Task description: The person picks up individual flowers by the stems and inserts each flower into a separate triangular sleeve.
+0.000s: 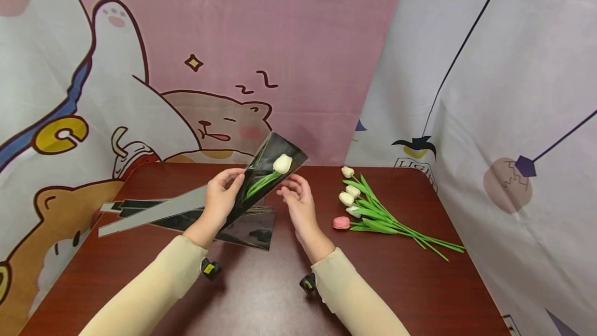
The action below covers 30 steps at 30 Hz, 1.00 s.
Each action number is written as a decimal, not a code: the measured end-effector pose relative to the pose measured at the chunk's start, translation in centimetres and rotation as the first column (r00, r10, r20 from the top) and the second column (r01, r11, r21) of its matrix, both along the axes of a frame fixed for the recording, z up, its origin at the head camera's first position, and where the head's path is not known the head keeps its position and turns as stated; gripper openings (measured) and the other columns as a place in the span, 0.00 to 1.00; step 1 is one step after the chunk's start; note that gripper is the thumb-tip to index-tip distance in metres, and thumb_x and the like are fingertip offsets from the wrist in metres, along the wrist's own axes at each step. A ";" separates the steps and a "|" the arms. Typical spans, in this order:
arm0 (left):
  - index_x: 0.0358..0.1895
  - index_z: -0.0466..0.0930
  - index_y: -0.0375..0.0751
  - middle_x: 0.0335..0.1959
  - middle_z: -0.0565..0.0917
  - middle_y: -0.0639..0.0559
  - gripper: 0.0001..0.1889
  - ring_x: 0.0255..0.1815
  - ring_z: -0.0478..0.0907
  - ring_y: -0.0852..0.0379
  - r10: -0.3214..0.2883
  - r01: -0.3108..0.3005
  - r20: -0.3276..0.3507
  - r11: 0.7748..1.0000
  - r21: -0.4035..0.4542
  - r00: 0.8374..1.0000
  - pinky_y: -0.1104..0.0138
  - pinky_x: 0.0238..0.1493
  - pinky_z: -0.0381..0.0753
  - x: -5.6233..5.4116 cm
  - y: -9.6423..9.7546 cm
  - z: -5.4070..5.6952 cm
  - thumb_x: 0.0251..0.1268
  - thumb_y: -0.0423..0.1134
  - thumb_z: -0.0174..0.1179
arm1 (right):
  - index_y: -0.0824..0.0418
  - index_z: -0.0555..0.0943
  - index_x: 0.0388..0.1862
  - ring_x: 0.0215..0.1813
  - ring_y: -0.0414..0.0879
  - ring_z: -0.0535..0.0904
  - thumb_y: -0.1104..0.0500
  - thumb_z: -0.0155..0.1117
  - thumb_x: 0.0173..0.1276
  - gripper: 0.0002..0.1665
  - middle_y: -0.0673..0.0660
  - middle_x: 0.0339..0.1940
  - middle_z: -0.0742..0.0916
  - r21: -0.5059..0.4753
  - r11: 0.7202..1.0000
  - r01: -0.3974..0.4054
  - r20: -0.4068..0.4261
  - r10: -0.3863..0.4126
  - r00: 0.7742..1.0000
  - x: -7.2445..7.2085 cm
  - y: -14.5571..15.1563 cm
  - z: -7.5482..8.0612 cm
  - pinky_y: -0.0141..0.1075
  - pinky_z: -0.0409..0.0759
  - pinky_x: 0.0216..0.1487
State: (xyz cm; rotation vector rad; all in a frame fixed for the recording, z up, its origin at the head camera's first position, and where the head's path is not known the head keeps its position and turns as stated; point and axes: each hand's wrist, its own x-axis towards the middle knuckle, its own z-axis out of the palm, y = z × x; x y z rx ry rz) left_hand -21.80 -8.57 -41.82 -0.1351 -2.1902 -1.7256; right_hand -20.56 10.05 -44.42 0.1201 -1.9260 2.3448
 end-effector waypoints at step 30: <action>0.49 0.78 0.27 0.34 0.81 0.51 0.14 0.30 0.78 0.63 -0.243 0.152 0.216 0.918 0.366 0.946 0.57 0.39 0.85 0.5 3.2 -4.2 0.62 0.30 0.61 | 0.73 0.80 0.43 0.29 0.34 0.74 0.68 0.63 0.63 0.11 0.49 0.29 0.82 0.223 0.955 0.195 0.006 -0.201 0.980 -0.6 1.7 -2.0 0.24 0.73 0.32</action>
